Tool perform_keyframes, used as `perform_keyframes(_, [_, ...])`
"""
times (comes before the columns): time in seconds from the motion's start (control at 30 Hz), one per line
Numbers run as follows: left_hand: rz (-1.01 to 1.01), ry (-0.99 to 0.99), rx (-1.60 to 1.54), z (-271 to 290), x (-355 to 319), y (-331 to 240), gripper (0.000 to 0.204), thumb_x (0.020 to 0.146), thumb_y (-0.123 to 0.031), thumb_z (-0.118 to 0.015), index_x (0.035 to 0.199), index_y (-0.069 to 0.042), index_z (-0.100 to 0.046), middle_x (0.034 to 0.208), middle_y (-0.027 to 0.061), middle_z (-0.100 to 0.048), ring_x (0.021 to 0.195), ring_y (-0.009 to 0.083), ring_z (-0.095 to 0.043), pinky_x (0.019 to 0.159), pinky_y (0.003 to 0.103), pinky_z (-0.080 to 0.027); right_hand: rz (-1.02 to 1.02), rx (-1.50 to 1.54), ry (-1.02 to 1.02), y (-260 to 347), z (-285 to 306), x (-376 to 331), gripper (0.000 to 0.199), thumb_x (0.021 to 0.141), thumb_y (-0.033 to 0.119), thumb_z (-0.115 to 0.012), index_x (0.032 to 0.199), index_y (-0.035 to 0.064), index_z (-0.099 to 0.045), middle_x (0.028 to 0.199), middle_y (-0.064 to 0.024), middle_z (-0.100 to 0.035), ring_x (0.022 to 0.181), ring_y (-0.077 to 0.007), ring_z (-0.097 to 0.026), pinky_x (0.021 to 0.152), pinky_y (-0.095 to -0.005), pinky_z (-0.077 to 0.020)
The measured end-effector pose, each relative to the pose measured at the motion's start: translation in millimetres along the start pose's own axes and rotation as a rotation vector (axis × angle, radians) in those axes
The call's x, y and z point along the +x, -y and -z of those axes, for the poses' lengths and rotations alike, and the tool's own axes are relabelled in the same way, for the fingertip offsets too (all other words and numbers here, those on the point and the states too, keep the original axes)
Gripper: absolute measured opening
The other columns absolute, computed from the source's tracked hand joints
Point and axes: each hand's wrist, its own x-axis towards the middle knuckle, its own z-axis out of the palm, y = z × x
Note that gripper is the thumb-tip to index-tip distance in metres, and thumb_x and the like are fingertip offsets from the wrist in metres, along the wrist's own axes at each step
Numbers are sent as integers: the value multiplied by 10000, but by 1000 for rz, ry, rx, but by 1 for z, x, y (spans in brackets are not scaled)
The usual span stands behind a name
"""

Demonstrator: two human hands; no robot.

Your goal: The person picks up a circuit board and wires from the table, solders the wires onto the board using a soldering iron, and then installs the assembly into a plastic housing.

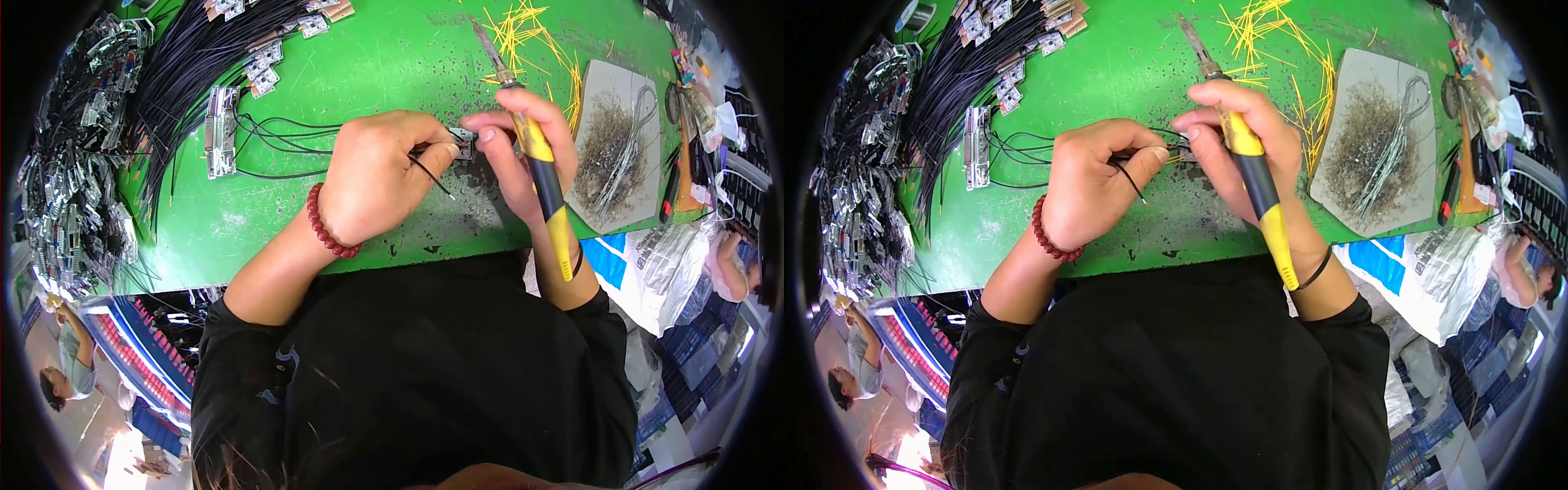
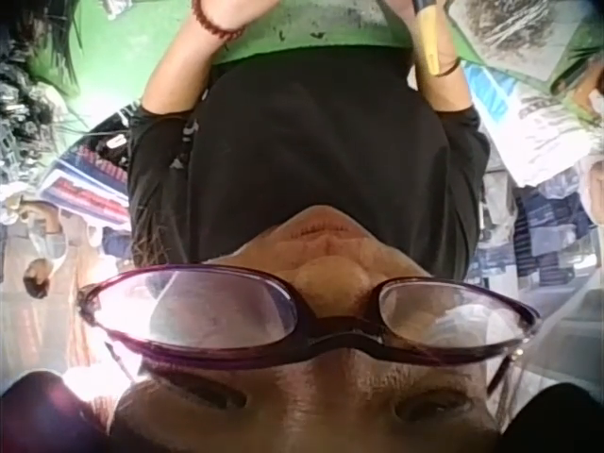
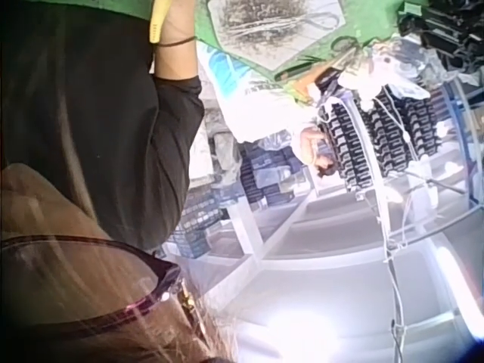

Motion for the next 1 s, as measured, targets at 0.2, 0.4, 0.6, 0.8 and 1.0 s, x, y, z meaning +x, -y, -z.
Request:
perform_keyframes(0.2, [79,-17,-68,-2,-2,2,67,787,-71,-699,815,-29,-655,713,114,-650,596,234,-637,544,321,-494,123,-378,402,-10,28,16,390,723,70,-634,1108,137,-632,733,-35,-603,671,-219,-609,592,-331,-466])
perform_keyframes(0.4, [57,15,26,0,1,3,66,781,-72,-692,794,-46,-633,732,105,-629,655,286,-612,588,355,-491,276,-575,568,-18,34,18,427,685,49,-657,1095,162,-619,815,-27,-614,817,-233,-592,657,-350,-460])
perform_keyframes(0.6, [-106,67,171,-16,-2,6,96,764,-53,-672,795,-55,-581,769,92,-598,749,293,-600,640,376,-490,272,-754,229,-17,17,-10,433,693,140,-728,1110,163,-617,704,3,-495,694,-207,-518,593,-343,-404])
perform_keyframes(0.8, [-229,49,251,-43,4,20,95,738,-27,-655,776,-45,-571,775,100,-592,759,299,-590,638,395,-500,86,-611,172,-16,19,-23,450,702,101,-734,1137,114,-616,756,-42,-558,701,-237,-529,643,-356,-435])
perform_keyframes(1.0, [-210,57,310,-48,4,22,133,714,42,-680,791,-23,-593,849,94,-638,805,278,-614,696,360,-513,-231,-188,-154,6,60,-54,340,906,81,-620,1227,-10,-554,917,-95,-703,748,-126,-645,753,-264,-502])
